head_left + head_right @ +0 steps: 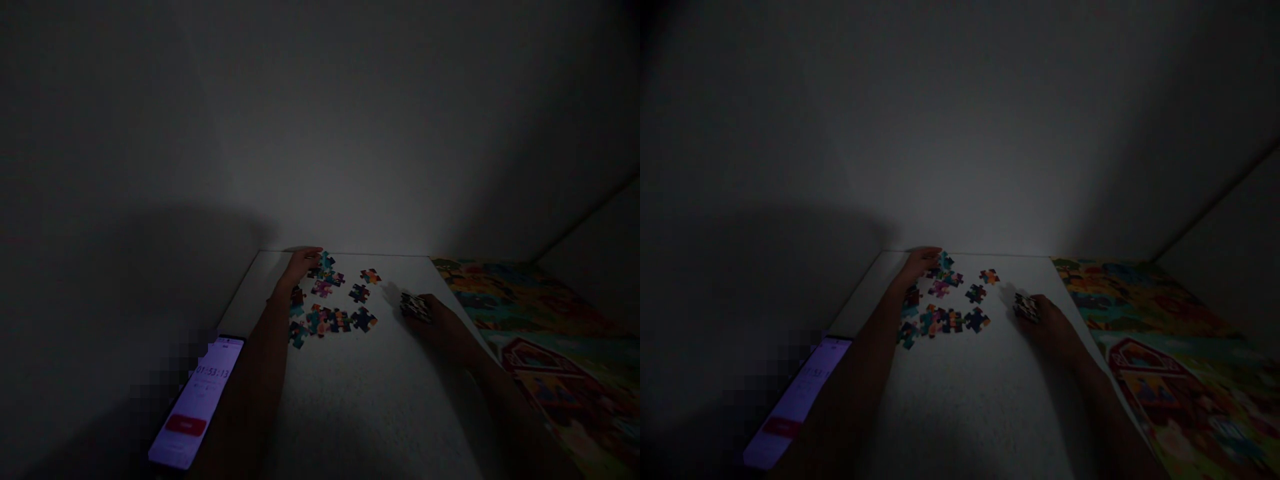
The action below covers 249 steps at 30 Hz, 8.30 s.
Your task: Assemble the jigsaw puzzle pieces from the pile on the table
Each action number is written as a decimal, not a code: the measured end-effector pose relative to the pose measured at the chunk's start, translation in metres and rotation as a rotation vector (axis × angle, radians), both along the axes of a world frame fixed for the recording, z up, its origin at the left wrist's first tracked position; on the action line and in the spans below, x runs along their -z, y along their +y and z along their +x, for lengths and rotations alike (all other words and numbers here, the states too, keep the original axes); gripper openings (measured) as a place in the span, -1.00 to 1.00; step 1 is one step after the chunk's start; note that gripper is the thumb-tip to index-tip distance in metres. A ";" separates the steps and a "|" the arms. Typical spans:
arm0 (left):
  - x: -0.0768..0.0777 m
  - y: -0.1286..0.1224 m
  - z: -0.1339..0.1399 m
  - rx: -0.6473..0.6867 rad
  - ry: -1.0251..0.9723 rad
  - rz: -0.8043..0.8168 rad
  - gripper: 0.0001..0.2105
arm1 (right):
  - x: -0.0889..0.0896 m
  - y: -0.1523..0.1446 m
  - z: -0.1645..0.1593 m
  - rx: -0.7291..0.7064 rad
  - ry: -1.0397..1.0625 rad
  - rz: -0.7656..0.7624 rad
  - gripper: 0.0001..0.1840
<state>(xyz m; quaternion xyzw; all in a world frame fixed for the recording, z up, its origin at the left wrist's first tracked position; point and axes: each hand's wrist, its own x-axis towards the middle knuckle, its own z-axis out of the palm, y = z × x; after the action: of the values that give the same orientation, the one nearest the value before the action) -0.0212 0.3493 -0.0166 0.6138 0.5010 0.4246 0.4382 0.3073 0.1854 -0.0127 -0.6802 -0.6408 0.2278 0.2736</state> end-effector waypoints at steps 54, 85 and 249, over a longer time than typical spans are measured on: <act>-0.024 -0.065 0.107 0.205 -0.003 -0.006 -0.67 | -0.002 -0.001 0.016 -0.181 0.785 -0.162 -0.45; 0.019 -0.145 0.136 0.574 0.046 0.160 -0.47 | -0.006 -0.035 0.002 -0.331 0.348 -0.005 -0.28; -0.001 -0.080 -0.049 -0.630 0.742 -0.125 -0.84 | 0.001 0.008 -0.056 -0.575 -0.102 -0.104 -0.22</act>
<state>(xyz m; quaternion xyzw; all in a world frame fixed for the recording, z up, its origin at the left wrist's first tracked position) -0.0698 0.2694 -0.0156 0.5148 0.8091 0.2585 0.1161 0.2517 0.1932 -0.0135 -0.4944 -0.8075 0.2941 0.1302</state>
